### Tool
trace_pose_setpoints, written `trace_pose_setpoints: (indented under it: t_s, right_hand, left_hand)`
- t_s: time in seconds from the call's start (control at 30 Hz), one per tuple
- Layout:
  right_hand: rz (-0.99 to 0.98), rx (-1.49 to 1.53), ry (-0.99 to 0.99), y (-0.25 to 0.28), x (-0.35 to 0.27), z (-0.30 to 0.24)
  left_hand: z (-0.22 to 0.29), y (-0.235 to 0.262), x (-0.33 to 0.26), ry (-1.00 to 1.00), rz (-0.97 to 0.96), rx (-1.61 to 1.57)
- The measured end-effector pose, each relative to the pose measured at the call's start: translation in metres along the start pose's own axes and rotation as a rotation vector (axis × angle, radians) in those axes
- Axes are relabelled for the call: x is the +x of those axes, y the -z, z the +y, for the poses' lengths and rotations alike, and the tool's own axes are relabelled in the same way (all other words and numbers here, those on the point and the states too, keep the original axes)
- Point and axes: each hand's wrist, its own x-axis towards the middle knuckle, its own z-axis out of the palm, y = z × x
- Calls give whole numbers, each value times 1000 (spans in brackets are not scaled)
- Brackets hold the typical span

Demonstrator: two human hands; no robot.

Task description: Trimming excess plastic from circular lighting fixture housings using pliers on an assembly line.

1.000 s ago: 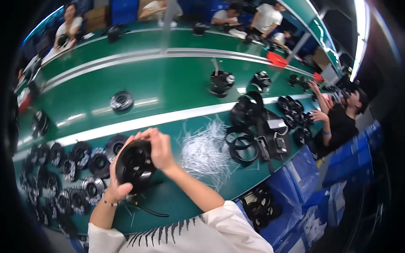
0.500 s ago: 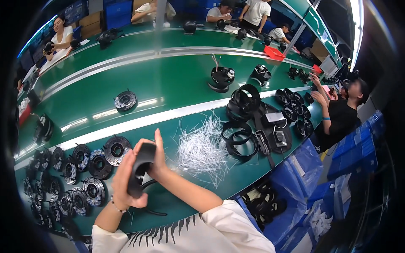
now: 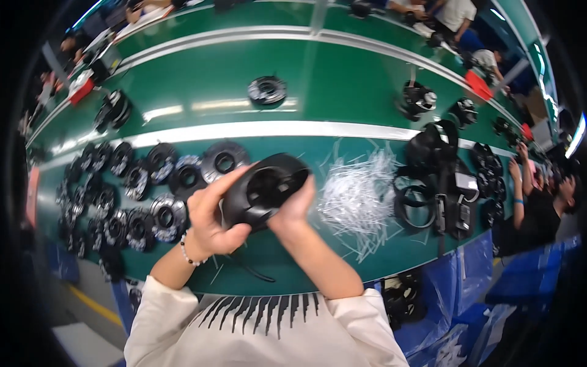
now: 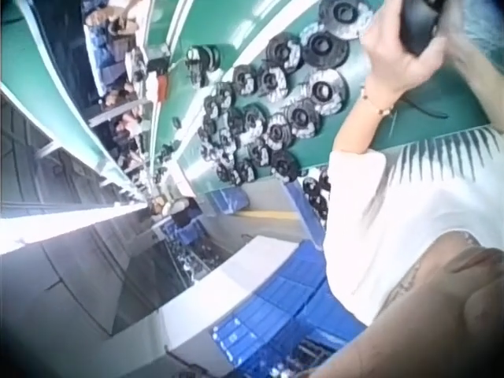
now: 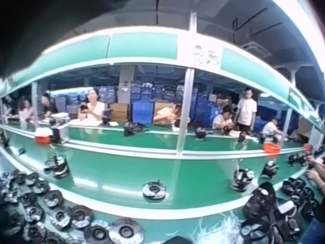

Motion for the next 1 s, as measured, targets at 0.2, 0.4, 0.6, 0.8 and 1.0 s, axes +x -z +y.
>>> trace_pose_setpoints:
  t_s: [0.2,0.4,0.6,0.8,1.0]
  right_hand:
    - [-206,56,155,12,30,-10]
    - [-533,35,296,29,39,-11]
    - [-291,-561,301,28,33,-29]
    - [-448,-904,1305,28,13,-79]
    - [-645,-835,1472,22,1,-86]
  left_hand:
    - [-13,10,-1,-13,-98,248]
    - [-15,8,3,-65,-140,204]
    - [-48,13,33,562,-141,-49]
    - [-28,-18,31,-229,-328,260]
    - [-19,-14,19,-434,-330,299]
